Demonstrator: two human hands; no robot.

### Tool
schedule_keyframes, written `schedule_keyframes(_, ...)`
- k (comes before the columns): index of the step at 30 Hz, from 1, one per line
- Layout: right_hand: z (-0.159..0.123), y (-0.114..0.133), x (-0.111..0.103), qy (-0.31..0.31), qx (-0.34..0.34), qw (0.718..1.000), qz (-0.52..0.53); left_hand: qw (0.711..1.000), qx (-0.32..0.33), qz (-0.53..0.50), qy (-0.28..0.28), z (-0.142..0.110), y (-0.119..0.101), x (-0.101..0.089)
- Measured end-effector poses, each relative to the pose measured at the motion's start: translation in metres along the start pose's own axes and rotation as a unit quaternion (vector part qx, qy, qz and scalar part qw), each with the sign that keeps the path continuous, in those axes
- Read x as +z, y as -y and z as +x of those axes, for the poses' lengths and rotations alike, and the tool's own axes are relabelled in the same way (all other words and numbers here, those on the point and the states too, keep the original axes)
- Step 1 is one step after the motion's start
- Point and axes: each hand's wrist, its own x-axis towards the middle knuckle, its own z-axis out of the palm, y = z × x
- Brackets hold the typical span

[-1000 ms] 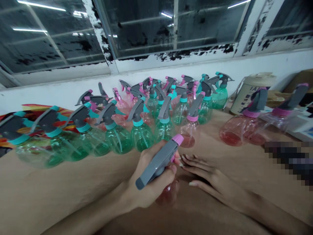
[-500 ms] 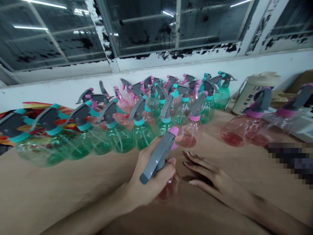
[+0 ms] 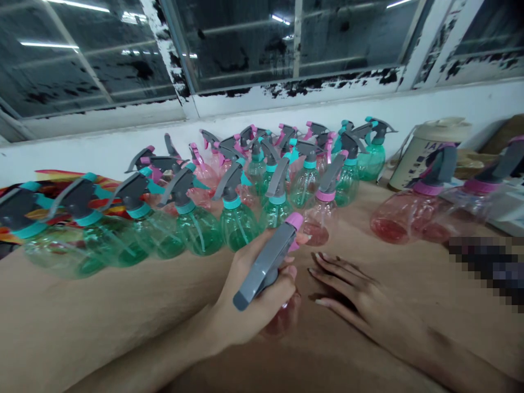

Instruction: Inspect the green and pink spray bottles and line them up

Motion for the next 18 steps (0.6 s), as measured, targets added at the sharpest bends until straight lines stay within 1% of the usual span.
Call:
schedule_keyframes(6,0.0009,0.0016,-0.0019,0.011,-0.006,1.0,-0.027,1.0,0.006,0.006,0.021,0.0007,-0.0024,-0.0033)
schedule_keyframes(10,0.0007,0.0014,-0.001,-0.005,-0.004,1.0,-0.008,0.999,0.016,0.03,0.024,0.0023,-0.0039,-0.006)
schedule_keyframes(15,0.0001,0.001,-0.0012,-0.002,-0.007,1.0,-0.005,0.999,0.039,0.01,0.035,0.0035,-0.0034,-0.0064)
schedule_keyframes(18,-0.0005,0.0003,-0.0009,-0.009,-0.009,1.0,0.009,0.998,0.035,0.028,0.044,0.0036,-0.0034,-0.0078)
